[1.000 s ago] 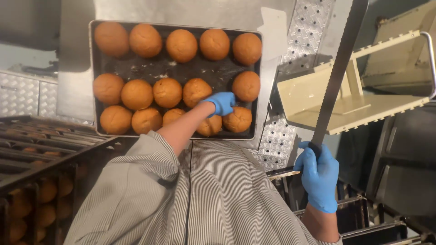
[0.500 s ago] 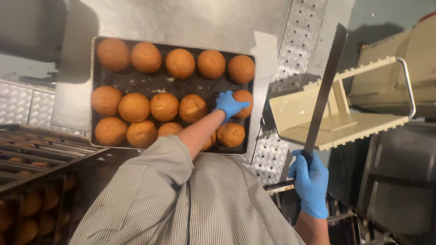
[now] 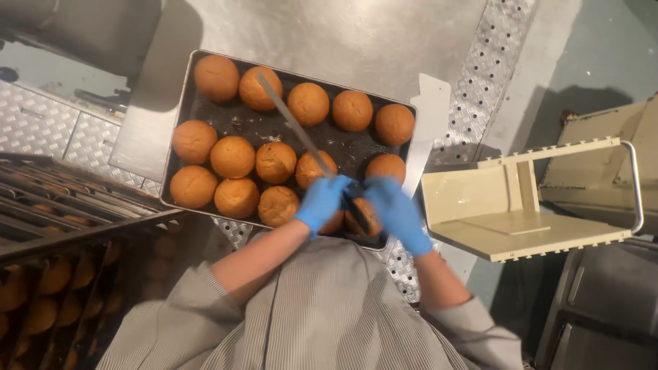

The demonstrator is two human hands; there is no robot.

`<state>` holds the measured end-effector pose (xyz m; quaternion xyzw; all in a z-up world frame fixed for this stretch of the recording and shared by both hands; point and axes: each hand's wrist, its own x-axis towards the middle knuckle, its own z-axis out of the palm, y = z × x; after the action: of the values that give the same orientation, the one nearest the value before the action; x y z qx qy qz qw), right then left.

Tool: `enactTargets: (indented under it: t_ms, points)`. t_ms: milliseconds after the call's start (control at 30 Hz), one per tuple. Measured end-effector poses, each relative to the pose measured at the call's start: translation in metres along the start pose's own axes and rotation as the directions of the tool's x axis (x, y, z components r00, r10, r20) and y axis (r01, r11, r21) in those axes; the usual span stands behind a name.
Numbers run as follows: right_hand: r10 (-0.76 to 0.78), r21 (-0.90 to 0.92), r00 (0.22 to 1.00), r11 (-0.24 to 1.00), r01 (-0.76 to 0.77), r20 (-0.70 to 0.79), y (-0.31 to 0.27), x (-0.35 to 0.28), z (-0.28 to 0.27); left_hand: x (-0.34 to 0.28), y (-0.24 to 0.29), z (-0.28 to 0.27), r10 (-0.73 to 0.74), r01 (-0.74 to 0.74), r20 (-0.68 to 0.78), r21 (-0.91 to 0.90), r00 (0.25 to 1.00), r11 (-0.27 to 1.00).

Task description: Slicing cross-shaped patterns into the tops of baked buns on a baking tray using a knife.

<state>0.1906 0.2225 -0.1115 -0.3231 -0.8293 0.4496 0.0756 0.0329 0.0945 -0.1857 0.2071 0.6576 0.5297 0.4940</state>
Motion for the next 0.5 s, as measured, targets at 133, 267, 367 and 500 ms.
enactTargets:
  t_ms: [133, 267, 367, 500]
  points:
    - [0.158, -0.184, 0.882, 0.947, -0.262, -0.444, 0.181, 0.081, -0.067, -0.026, 0.007, -0.073, -0.134, 0.123, -0.016, -0.307, 0.991, 0.944]
    - [0.263, -0.068, 0.846, 0.941, -0.330, -0.463, 0.227, 0.171, -0.078, -0.053, 0.012, -0.134, -0.002, -0.015, -0.119, -0.143, 0.993, 0.990]
    - [0.574, 0.077, 0.798, 0.818, -0.570, -0.183, 0.229, 0.179, -0.086, -0.070, -0.009, -0.177, -0.036, -0.017, -0.309, -0.169, 0.950, 0.985]
    - [0.215, -0.331, 0.945, 0.898, -0.291, -0.247, 0.304, 0.204, -0.128, -0.081, -0.050, -0.238, 0.007, -0.063, -0.609, -0.070, 0.793, 0.996]
